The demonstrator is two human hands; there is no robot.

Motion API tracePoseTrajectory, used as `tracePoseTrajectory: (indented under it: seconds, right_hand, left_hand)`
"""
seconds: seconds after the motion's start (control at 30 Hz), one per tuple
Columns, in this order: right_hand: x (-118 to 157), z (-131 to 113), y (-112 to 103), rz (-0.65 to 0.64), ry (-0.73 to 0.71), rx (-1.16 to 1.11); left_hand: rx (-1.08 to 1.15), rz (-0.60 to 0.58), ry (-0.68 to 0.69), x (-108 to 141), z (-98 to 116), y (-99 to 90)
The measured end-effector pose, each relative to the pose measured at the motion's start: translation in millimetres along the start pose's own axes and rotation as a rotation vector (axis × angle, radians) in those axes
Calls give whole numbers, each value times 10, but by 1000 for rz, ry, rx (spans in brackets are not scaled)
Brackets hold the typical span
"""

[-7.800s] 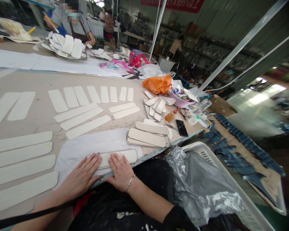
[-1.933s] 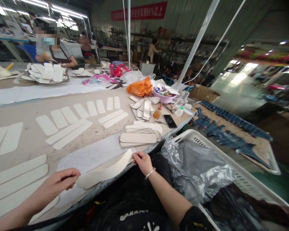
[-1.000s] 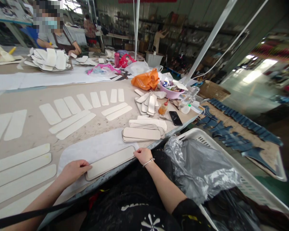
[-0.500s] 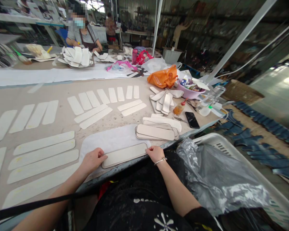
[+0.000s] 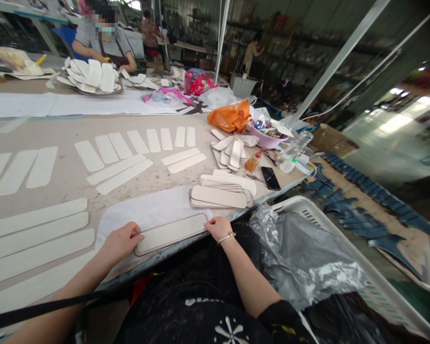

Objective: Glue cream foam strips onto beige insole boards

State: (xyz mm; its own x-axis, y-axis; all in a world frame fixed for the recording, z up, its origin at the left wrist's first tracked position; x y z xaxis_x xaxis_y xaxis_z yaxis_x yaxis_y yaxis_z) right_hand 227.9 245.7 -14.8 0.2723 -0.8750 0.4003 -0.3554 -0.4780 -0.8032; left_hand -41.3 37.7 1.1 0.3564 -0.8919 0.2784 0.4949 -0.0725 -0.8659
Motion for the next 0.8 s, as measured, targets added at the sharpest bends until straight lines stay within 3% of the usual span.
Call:
tracePoseTrajectory:
  seconds: [0.17,0.27,0.37,0.47,0.57,0.8]
  right_hand:
    - [-1,-12,0,-9,-4,3]
    - [15,-21,-5,-12,-12,2]
    - [31,-27,-11,-15,-17,4]
    - [41,-33,-15,-17,-22,9]
    - [45,-42,-18,-16,-31,13]
    - [31,-35,-4,-15,-49,12]
  left_hand:
    - [7,100,-8,81,-32,-36]
    - [-75,351,2,292,-42,-183]
    - [-154,527,210,541,92,-178]
    - [-185,500,443,702,232,54]
    - [-193,466,506,761,236,248]
    - [-282,522,639,801,259,320]
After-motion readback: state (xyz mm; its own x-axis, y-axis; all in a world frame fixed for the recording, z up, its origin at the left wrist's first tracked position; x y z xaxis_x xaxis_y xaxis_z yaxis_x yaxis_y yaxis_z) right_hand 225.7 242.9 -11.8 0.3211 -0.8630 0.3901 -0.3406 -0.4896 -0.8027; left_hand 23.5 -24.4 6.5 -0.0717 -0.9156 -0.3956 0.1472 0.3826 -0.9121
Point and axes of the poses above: each hand's wrist, its own x-axis away from the middle knuckle, its own y-axis out of the palm, z = x × y, the point moved 8 cm from there along -x, towards the middle knuckle, and after that the axes turned 12 degrees about y, right-handed, at the moved point
